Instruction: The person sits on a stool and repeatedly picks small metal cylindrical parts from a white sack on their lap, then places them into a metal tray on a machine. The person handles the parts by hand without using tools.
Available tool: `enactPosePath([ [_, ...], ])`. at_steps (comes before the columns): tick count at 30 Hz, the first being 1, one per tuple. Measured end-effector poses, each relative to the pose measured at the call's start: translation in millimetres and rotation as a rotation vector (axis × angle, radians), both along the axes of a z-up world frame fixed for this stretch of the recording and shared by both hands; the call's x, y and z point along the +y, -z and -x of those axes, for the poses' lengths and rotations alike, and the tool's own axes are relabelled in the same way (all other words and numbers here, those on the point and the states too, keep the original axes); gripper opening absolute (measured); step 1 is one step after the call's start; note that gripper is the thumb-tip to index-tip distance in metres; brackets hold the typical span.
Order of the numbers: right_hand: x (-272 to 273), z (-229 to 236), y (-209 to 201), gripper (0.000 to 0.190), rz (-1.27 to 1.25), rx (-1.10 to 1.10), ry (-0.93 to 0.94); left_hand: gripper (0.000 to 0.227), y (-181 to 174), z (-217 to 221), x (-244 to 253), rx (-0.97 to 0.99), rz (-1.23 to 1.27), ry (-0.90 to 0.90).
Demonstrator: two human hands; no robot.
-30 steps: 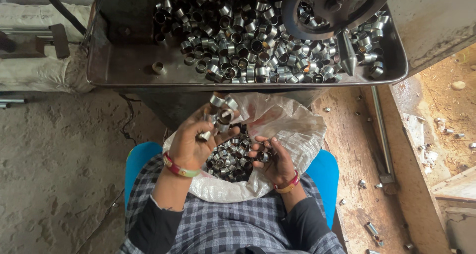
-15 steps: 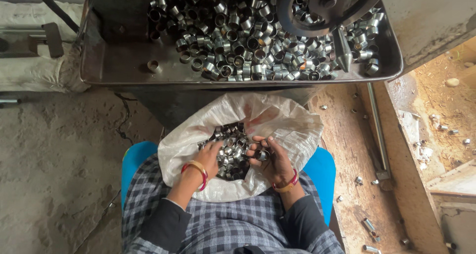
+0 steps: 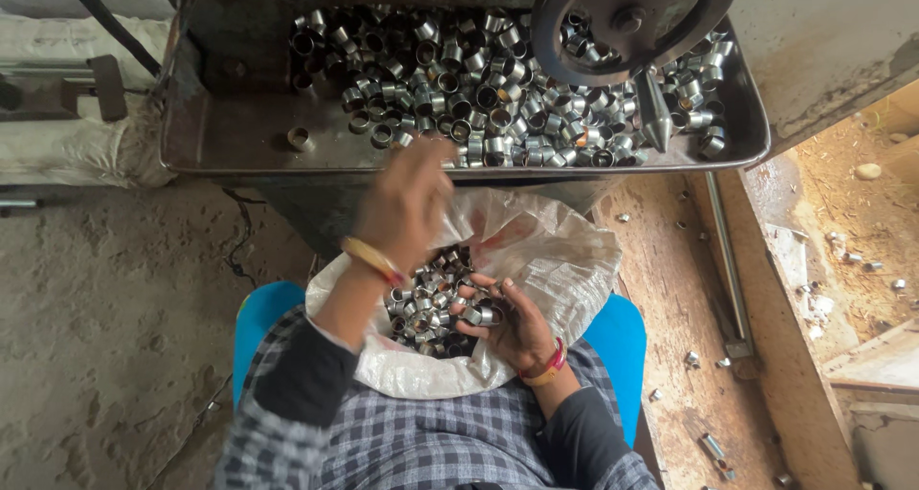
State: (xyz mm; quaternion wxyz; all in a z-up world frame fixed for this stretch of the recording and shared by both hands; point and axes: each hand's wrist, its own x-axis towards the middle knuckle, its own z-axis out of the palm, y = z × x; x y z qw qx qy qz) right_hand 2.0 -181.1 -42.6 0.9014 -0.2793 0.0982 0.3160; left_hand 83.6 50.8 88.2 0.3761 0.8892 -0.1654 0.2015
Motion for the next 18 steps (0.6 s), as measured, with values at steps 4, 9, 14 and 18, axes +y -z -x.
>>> enactPosePath([
  [4,5.5,-1.1,1.1,0.049,0.012,-0.014,-0.033,0.062,-45.9,-66.0,63.8,0.681,-0.480,-0.560],
  [9,5.5,-2.9,2.9,0.048,0.089,-0.002,-0.040,0.105,-44.0,-110.2,80.3,0.836,-0.463,-0.506],
  [14,6.5,-6.5,7.5,0.047,0.040,-0.054,-0.057,0.093,-9.6,-133.9,55.5,0.637,-0.499,-0.364],
  [18,4.1,-6.9,8.6,0.047,0.026,-0.051,-0.057,0.076,0.5,-136.8,64.2,0.645,-0.472,-0.348],
])
